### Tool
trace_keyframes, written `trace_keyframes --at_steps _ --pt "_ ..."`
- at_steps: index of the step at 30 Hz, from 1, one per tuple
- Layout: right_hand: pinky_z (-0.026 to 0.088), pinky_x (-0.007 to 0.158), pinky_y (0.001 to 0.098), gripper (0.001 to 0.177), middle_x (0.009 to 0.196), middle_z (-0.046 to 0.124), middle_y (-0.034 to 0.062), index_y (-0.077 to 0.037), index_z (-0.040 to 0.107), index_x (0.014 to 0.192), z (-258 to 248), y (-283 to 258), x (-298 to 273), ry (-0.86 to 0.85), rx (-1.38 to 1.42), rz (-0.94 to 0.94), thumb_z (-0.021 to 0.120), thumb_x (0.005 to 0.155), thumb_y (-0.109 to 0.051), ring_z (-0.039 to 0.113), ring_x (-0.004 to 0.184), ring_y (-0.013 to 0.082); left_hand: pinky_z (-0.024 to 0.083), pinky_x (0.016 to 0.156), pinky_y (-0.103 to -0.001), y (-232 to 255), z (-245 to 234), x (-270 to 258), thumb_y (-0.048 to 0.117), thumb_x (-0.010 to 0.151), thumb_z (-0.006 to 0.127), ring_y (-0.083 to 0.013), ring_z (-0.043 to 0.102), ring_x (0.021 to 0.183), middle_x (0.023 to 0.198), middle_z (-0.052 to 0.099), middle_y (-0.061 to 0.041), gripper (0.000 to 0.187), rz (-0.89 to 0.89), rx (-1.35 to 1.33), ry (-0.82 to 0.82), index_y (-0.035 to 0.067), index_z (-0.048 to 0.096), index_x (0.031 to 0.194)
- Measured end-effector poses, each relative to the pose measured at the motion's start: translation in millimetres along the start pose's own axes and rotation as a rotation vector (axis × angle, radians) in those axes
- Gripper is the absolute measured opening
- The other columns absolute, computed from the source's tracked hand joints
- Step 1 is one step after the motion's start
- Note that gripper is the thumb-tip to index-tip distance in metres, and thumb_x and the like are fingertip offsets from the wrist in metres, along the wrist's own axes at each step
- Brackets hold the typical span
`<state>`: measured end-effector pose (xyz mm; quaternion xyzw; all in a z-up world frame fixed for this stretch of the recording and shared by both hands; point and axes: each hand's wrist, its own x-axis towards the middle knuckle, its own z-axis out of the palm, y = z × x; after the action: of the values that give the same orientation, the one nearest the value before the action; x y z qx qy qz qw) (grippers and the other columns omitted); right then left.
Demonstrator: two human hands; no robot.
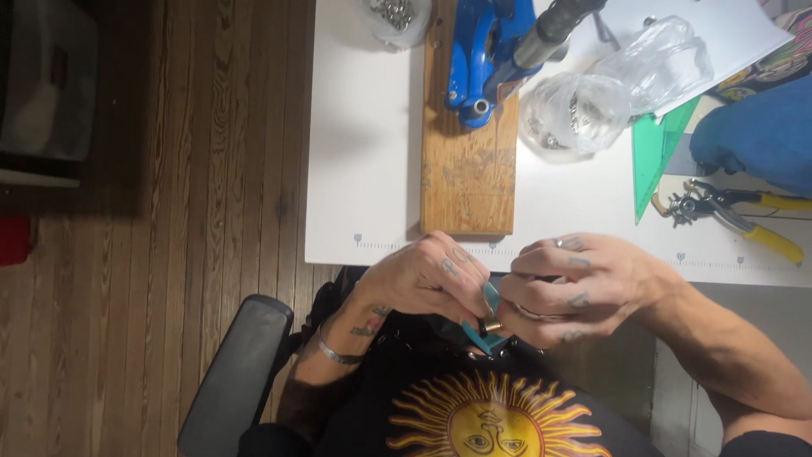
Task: Installing metal grommets onto a black fabric item using a manual hand press
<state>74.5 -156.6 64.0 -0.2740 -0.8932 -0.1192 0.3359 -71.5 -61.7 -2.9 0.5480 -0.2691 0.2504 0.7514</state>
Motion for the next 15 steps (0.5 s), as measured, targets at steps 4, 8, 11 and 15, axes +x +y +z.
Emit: trace_keyframes --at_steps 4,8,11,15 --pt "0.047 0.048 0.0257 0.004 0.067 0.053 0.0069 -0.011 0.061 0.075 1 0 -1 0.047 0.102 0.064 0.061 0.078 -0.014 0.048 0.055 0.0152 0.046 0.048 -0.031 3 -1 6 0.009 0.079 0.063 -0.022 0.053 0.049 0.059 0.056 -0.01 0.011 0.007 -0.005 -0.006 0.0 0.063 0.072" --pt "0.047 0.047 0.0261 0.009 0.066 0.053 0.0079 -0.009 0.061 0.074 2 -1 0 0.057 0.128 0.084 0.062 0.079 -0.016 0.048 0.053 0.0159 0.046 0.048 -0.03 9 -1 11 0.01 0.081 0.061 -0.0229 0.052 0.047 0.058 0.054 -0.01 0.013 0.012 -0.002 -0.012 0.001 0.061 0.071" --pt "0.047 0.049 0.0268 0.019 0.064 0.051 0.0075 -0.009 0.059 0.068 5 -4 -3 0.046 0.201 0.138 0.056 0.083 -0.02 0.048 0.054 0.0178 0.045 0.048 -0.03 10 1 10 0.011 0.082 0.06 -0.0228 0.051 0.047 0.058 0.054 -0.01 0.013 0.017 0.031 -0.001 0.001 0.062 0.072" --pt "0.045 0.044 0.027 0.031 0.057 0.045 0.0056 -0.007 0.056 0.065 7 -7 1 0.035 0.388 0.284 0.046 0.088 -0.025 0.047 0.048 0.0159 0.048 0.051 -0.032 5 3 -1 0.012 0.081 0.061 -0.0246 0.056 0.054 0.063 0.058 -0.008 0.011 0.001 0.115 0.031 0.003 0.064 0.076"
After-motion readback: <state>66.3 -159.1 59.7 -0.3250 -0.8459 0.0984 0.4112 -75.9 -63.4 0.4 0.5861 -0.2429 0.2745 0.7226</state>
